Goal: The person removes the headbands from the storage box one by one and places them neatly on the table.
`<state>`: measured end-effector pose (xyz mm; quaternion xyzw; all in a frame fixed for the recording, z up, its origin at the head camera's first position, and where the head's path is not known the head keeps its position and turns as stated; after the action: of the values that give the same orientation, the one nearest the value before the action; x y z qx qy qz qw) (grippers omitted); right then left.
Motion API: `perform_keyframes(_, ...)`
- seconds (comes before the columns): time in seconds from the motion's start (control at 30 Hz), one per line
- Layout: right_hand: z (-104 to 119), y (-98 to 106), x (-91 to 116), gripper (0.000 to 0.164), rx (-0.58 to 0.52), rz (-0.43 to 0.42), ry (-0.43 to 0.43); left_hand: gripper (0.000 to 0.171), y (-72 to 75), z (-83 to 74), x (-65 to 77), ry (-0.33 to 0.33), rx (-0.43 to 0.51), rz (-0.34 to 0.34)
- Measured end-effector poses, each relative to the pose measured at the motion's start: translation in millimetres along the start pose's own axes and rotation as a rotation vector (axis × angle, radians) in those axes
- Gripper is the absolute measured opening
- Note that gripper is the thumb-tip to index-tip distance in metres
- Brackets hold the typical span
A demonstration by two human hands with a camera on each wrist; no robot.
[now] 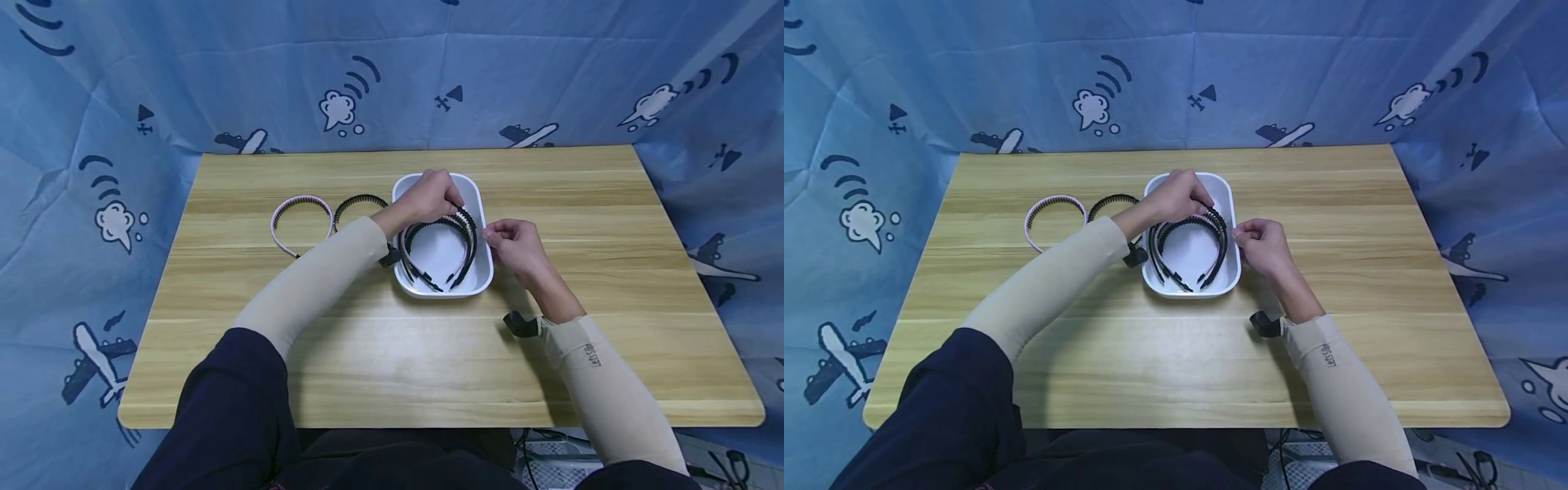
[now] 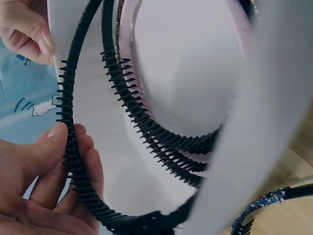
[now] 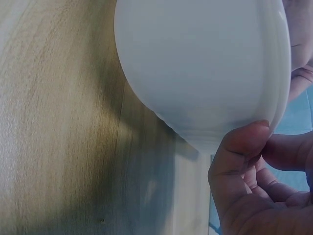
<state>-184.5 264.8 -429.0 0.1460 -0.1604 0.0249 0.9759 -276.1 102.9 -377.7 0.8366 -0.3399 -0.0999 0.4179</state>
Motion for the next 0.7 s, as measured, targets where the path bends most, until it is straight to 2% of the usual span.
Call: perform_keyframes(0.7,-0.8,0.4,-1.1,0.026,0.02,-0.005,-0.004,0.019,11.1,2.8,7.0,0.035,0.114,-0.054)
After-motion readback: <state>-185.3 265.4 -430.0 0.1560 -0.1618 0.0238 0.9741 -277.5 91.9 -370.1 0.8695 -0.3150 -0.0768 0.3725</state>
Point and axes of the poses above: each hand's wrist, its own x-axis away from the middle knuckle, its own y-axis out of the back of the hand, z = x × y, the point moved 6 cm from there along -x, towards the middle knuckle, and after that the axes turned 2 degrees about z, right-handed, at the moved point
